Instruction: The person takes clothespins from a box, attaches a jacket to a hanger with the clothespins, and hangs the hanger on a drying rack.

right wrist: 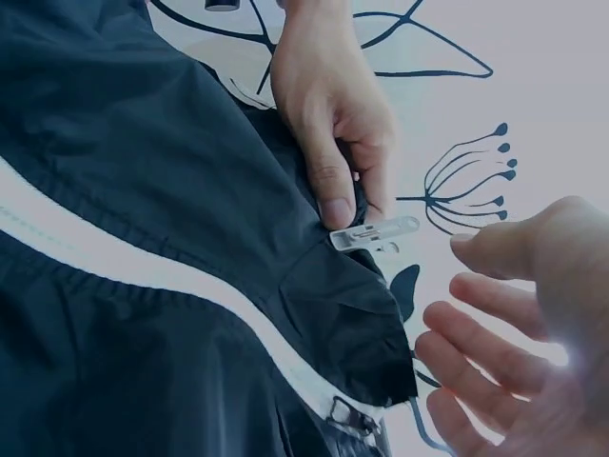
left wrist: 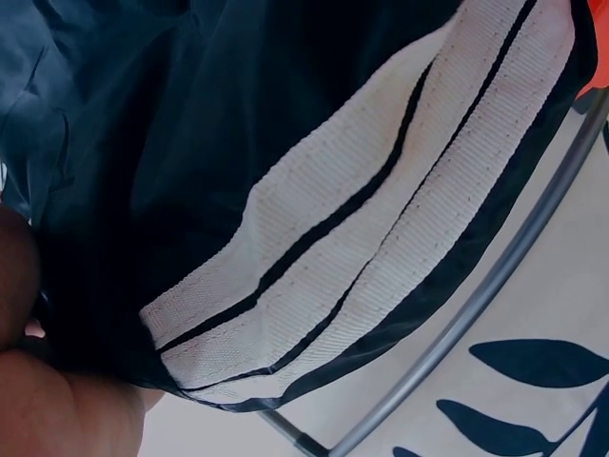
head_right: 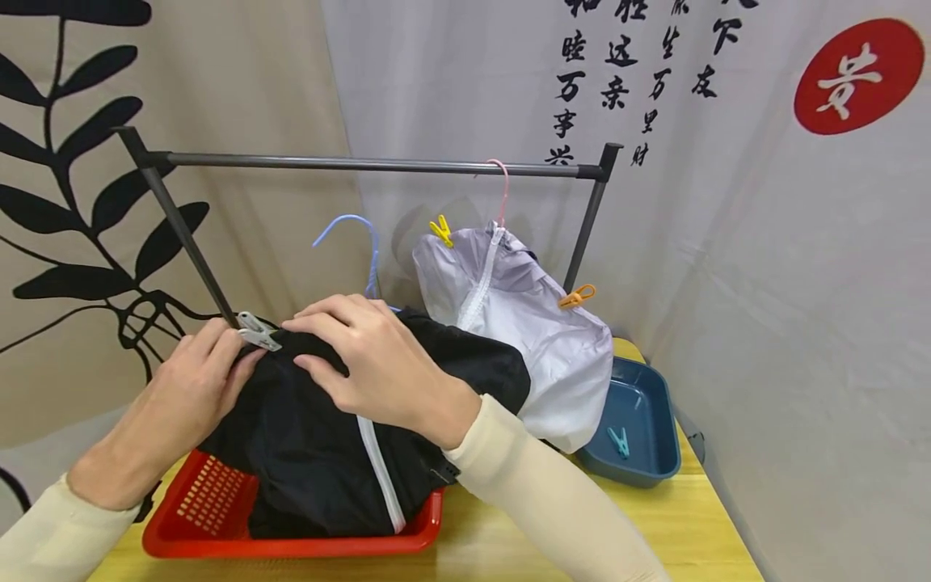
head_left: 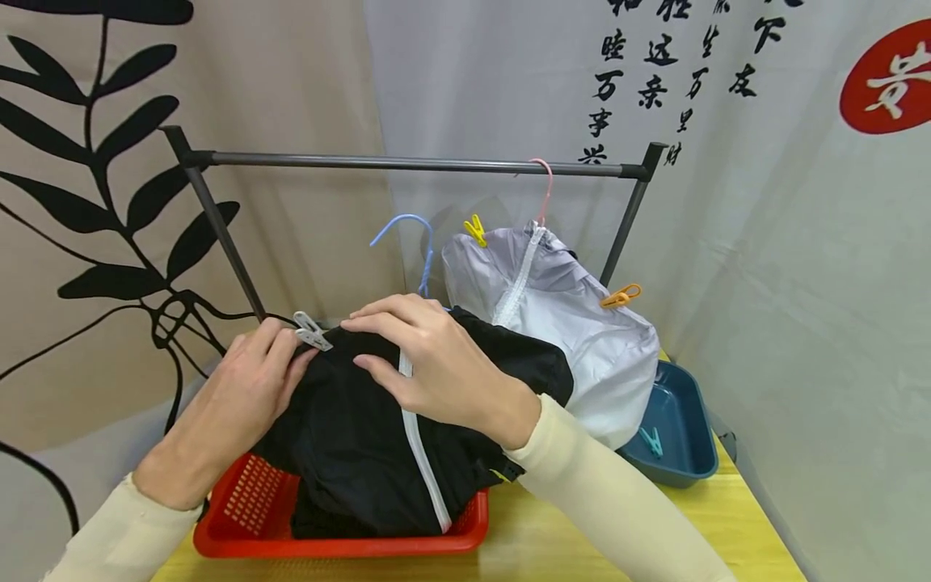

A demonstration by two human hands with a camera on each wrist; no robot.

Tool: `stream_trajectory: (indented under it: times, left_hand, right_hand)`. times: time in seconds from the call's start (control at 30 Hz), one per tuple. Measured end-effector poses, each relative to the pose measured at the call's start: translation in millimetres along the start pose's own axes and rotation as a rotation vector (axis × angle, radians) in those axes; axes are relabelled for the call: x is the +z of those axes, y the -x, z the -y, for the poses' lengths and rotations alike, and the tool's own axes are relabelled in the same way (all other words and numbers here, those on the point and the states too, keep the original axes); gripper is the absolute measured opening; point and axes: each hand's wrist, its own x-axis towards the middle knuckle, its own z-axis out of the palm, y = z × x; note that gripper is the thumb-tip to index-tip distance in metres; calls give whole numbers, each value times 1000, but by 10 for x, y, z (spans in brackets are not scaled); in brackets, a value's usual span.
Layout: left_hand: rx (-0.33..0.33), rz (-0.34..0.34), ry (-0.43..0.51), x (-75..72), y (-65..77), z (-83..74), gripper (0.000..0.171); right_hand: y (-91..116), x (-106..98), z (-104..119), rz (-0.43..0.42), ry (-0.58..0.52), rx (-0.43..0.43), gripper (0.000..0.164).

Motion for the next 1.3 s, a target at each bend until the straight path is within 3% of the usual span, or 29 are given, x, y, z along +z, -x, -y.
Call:
stream_trajectory:
  times: [0.37,0.67,1.3]
  left_hand:
    - [-10,-1,-3,9,38,-9,58]
    - [-24,1,0,8,48,4,57]
    - [-41,-5,-10,15,112,27,59]
  right_hand:
    - [329,-231,-31,-67,-65,12,30]
    - [648,-356,-161,-82,-94,92,32]
    - [1036,-555,-337,-125,-88,185,33]
